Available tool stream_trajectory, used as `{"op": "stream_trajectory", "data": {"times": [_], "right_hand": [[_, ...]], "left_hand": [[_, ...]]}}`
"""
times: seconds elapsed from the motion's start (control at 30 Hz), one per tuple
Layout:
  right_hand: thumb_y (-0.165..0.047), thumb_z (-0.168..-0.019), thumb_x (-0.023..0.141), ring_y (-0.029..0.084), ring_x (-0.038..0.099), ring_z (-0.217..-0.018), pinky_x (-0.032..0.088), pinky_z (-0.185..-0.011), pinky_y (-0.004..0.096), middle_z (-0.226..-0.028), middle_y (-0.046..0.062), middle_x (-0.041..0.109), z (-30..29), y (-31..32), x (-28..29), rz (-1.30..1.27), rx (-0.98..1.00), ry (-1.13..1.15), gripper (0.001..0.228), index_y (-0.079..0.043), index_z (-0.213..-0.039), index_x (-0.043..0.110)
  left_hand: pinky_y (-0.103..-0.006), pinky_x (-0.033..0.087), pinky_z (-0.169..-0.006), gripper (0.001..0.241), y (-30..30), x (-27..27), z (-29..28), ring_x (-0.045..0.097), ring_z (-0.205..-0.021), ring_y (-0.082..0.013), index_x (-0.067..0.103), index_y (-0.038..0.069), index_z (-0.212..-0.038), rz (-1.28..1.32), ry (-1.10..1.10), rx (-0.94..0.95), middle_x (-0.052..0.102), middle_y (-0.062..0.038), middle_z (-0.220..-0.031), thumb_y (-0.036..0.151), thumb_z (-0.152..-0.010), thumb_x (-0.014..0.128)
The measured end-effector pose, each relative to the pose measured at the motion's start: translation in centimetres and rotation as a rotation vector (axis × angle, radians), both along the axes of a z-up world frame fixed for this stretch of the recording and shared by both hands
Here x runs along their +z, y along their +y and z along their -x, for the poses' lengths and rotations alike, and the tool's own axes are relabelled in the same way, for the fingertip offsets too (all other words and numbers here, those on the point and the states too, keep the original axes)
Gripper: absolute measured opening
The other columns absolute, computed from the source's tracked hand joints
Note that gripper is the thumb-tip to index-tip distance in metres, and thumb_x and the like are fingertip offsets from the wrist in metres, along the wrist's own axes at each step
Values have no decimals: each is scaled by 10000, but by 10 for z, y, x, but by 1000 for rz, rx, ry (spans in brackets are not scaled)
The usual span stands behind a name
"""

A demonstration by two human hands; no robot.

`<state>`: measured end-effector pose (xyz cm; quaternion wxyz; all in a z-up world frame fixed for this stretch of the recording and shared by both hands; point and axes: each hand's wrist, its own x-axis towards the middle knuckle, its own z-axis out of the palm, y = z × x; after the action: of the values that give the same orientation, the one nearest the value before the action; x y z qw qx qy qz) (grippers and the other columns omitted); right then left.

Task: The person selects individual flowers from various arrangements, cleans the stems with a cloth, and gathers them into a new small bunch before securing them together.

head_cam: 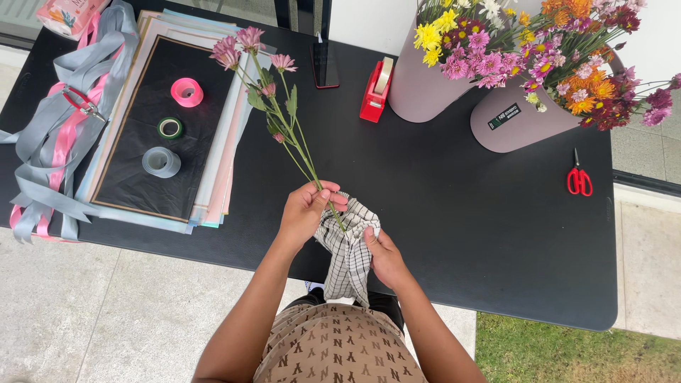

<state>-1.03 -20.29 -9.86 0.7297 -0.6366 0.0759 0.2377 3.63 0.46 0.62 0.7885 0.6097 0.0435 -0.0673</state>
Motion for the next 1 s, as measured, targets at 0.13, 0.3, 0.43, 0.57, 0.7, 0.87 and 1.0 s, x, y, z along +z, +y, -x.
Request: {"op": "stream_trajectory", "data": {"times": [0.13, 0.3, 0.43, 0.57, 0.7, 0.87, 1.0], "right_hand": [[-416, -943, 431, 240, 675, -831, 567, -720, 479, -984, 131, 663, -9, -15, 8, -140, 38, 183, 431, -112, -1226, 546], [-419, -931, 435, 265, 688, -807, 553, -732, 500, -927, 151, 680, -22, -29, 17, -166, 115, 219, 440, -72, -1138, 610], [-387, -940, 483, 260, 694, -739, 565, -682, 464, -831, 152, 666, -33, -75, -93, -123, 88, 232, 408, -26, -1078, 616], [-432, -935, 480, 267, 694, -743, 570, -657, 466, -843, 162, 661, -39, -84, -75, -74, 33, 236, 450, -33, -1092, 617], [-464, -931, 491, 220, 623, -784, 533, -692, 390, -875, 149, 619, -39, -49, 35, 131, -85, 137, 506, -21, -1143, 611], [-527, -927, 443, 350, 431, -1257, 293, -1068, 510, -1232, 274, 545, -25, 20, 122, 420, 3, -33, 645, 14, -1263, 545], [-388, -980, 377, 317, 416, -1270, 303, -1063, 499, -1331, 192, 496, -29, 55, 112, 384, 140, -252, 539, -22, -1373, 419]], "left_hand": [[-324, 523, -786, 202, 3, -10, 1, 703, -749, -245, 592, -27, -1015, 18, -2, -7, 697, -195, -842, 56, -959, 417], [-321, 532, -782, 183, 3, -12, -2, 702, -726, -249, 580, -31, -994, 24, -28, -17, 693, -187, -821, 52, -956, 422], [-294, 539, -745, 187, 15, 0, -12, 698, -685, -224, 574, -25, -988, 25, -82, 20, 683, -173, -792, 56, -962, 408], [-303, 535, -748, 174, 31, 6, -13, 696, -695, -227, 563, -18, -982, 5, -113, 68, 682, -171, -796, 62, -966, 409], [-312, 532, -749, 187, 33, 11, -8, 698, -686, -231, 578, -19, -981, -86, -100, 78, 685, -179, -789, 67, -964, 413], [-357, 496, -867, 170, -5, 13, 3, 703, -830, -251, 610, -21, -970, -88, -40, 71, 706, -181, -855, 69, -949, 467], [-352, 391, -1010, 145, -23, 11, 10, 603, -1080, -168, 672, 34, -973, -188, -41, 168, 723, -102, -929, 116, -912, 569]]}}
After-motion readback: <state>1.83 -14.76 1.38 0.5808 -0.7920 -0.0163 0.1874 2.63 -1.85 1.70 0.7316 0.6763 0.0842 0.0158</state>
